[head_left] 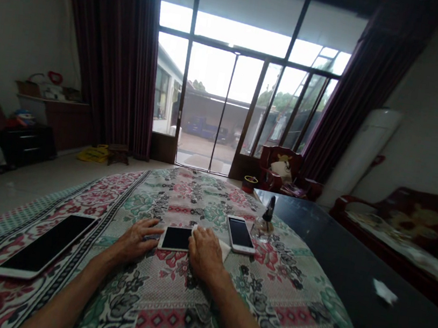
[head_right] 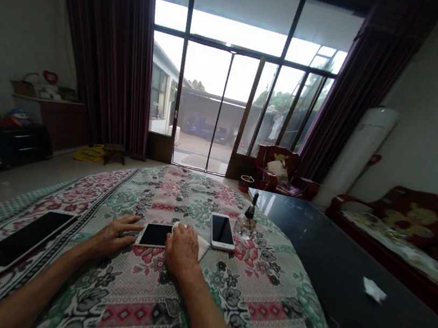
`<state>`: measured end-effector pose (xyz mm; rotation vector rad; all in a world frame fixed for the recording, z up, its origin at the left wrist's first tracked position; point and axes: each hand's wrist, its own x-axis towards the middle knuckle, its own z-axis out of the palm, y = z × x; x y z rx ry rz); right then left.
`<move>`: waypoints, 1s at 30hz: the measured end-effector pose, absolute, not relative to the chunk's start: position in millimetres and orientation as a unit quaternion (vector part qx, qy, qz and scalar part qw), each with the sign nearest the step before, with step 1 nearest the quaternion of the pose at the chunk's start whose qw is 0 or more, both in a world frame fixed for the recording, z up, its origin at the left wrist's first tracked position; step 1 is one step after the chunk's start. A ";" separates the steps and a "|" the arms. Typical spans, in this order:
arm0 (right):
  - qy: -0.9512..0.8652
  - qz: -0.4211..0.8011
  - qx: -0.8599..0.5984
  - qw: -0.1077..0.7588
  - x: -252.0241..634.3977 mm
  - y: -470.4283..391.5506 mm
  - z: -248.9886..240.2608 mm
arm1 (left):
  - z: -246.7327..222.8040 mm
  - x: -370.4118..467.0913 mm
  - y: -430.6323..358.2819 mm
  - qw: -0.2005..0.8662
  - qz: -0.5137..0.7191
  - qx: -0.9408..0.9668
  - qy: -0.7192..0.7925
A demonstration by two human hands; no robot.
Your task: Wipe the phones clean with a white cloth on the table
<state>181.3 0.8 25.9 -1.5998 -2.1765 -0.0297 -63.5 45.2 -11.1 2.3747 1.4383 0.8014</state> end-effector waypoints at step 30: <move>-0.829 0.021 -0.518 0.208 156.8 -9.4 23.7 | -21.6 -64.5 49.5 0.114 0.312 0.805 0.491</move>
